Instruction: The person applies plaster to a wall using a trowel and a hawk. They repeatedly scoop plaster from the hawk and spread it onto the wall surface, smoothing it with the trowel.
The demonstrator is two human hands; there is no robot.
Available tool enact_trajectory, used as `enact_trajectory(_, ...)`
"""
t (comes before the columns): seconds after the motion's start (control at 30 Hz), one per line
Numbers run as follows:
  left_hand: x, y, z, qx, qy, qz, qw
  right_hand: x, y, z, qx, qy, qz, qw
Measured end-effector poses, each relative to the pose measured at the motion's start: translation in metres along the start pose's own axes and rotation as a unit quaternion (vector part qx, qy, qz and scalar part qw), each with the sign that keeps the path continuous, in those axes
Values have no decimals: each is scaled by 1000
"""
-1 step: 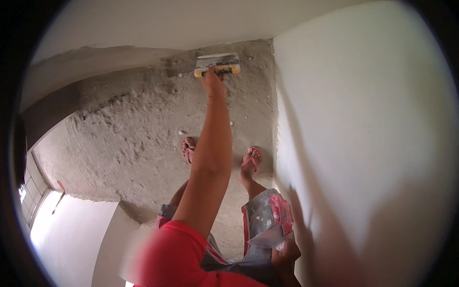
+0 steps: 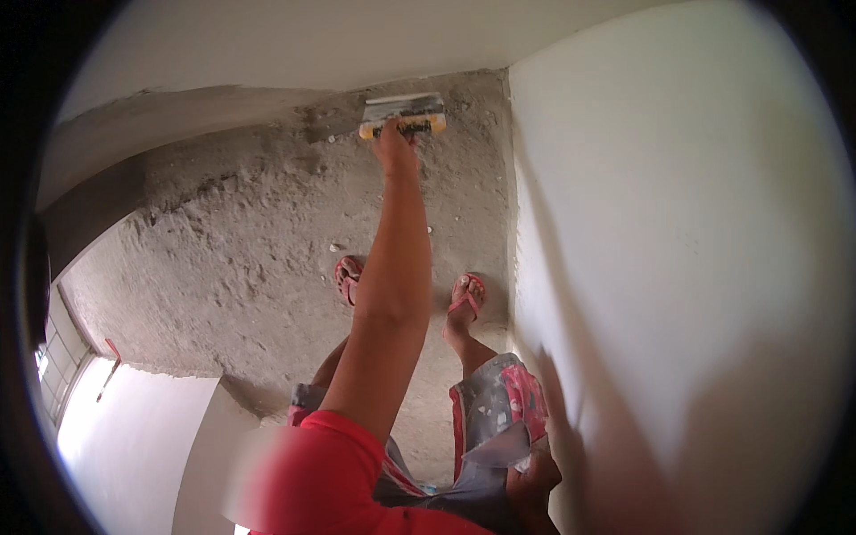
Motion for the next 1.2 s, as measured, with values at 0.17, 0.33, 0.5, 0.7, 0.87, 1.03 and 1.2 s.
enact_trajectory(0.17,20,14,6,-7,-25,-14,1000,5,11,-3,1,-5,21,1000)
enact_trajectory(0.33,20,16,15,7,-36,-10,999,10,22,-5,7,1,29,1000)
enact_trajectory(0.5,9,7,30,-17,-53,-12,998,14,28,-9,4,3,33,999)
enact_trajectory(0.7,-30,-24,37,0,-63,7,998,14,22,-18,40,25,66,997)
enact_trajectory(0.87,-95,-99,41,21,-71,12,997,5,6,-15,51,121,47,990)
enact_trajectory(1.03,-173,-200,47,20,-64,29,997,16,6,-28,37,113,-16,993)
enact_trajectory(1.2,-262,-324,50,33,-69,41,996,14,-1,-31,52,59,-62,995)
Point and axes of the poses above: each hand's wrist, its own y-axis towards the middle knuckle, its own z-axis out of the palm, x = y × z, the point moved 9 cm from there along y, towards the middle knuckle, and after that the axes turned 14 degrees about -x, right-handed, at the moved point
